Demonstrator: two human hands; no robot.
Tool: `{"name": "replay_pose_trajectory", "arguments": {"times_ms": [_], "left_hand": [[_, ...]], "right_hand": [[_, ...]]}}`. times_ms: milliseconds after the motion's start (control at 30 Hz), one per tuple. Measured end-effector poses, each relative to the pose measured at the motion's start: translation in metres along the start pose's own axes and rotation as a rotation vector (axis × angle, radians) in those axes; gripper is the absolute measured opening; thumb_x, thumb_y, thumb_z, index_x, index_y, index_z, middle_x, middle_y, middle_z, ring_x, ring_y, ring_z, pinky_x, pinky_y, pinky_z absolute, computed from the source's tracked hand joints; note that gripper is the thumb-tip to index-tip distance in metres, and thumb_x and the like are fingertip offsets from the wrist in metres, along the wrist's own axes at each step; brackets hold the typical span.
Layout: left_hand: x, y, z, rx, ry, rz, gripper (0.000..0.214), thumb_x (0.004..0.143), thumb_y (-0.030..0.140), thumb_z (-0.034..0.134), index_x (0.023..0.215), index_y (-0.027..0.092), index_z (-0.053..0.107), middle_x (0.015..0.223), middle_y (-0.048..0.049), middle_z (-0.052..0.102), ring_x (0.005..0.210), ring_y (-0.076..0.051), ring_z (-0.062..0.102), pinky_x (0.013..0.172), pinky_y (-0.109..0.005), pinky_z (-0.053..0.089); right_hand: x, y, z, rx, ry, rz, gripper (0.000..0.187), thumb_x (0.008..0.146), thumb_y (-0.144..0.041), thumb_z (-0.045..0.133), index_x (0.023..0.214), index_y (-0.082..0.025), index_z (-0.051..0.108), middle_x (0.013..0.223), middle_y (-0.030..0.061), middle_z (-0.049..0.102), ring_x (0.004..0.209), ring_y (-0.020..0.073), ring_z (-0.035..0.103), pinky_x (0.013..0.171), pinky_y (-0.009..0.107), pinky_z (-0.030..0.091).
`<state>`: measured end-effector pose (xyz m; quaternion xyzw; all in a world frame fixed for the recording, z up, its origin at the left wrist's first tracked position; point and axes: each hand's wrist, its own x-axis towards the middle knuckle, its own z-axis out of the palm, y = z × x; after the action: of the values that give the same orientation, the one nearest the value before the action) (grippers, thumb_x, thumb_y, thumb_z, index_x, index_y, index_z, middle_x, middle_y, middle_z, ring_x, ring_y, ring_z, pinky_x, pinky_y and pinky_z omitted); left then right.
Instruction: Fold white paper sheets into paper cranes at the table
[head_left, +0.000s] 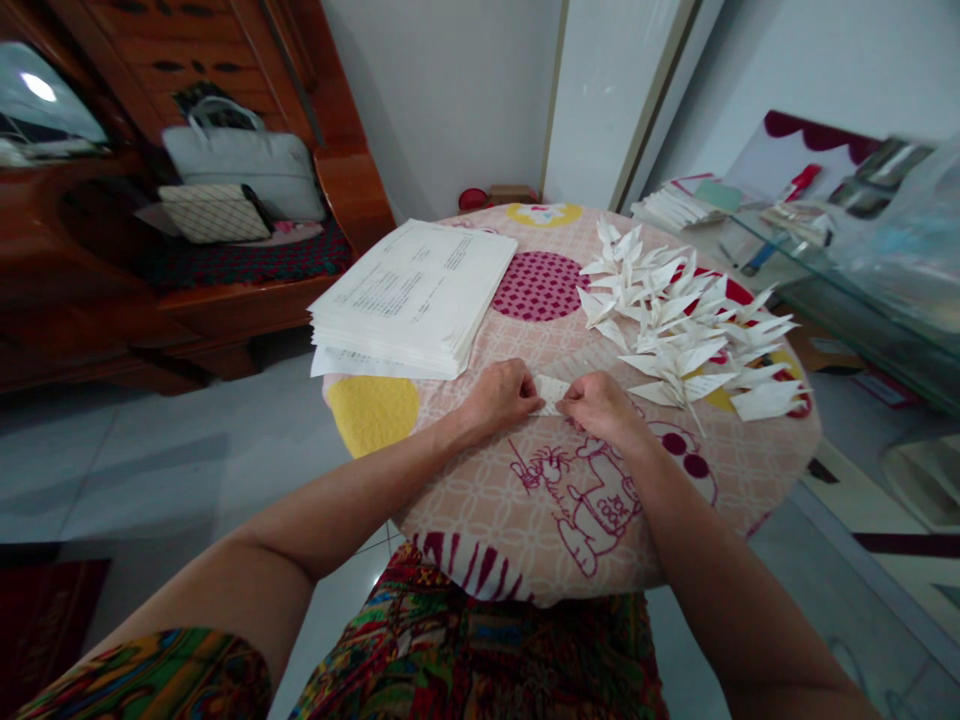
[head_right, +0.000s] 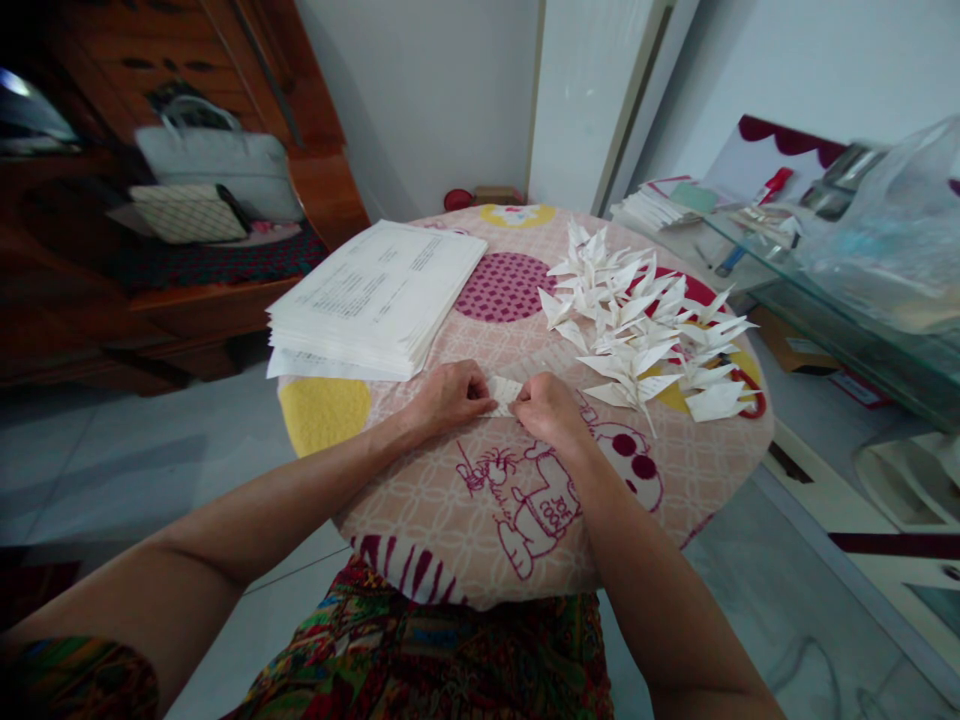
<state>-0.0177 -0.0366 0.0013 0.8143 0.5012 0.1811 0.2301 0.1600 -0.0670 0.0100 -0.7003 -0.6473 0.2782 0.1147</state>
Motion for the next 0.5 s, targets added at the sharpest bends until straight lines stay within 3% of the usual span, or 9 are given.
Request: {"name": "replay_pose_trajectory", "arguments": {"times_ms": [367,500], "left_hand": [[-0.0001,-0.0019,0.0014,0.020,-0.014,0.023,0.013,0.077,0.024,0.072,0.072,0.012,0.073,0.077,-0.0058,0.068,0.069,-0.015,0.059,0.062,-0.026,0.041],[-0.0003,-0.0025,0.0020,0.041,-0.003,0.038,0.013,0.078,0.024,0.071,0.073,0.013,0.073,0.078,-0.0056,0.068,0.068,-0.015,0.058,0.063,-0.026,0.042]], "right_hand": [[-0.0030,-0.0079,-0.0031,-0.030,-0.003,0.021,0.015,0.075,-0.030,0.075,0.070,-0.017,0.070,0.053,0.0008,0.063,0.052,0.0128,0.058,0.052,0.023,0.037],[-0.0005,-0.0061,-0.0026,-0.018,-0.010,0.035,0.008,0.072,-0.023,0.074,0.072,-0.016,0.070,0.053,0.0012,0.064,0.051,0.0132,0.059,0.052,0.023,0.038]]}}
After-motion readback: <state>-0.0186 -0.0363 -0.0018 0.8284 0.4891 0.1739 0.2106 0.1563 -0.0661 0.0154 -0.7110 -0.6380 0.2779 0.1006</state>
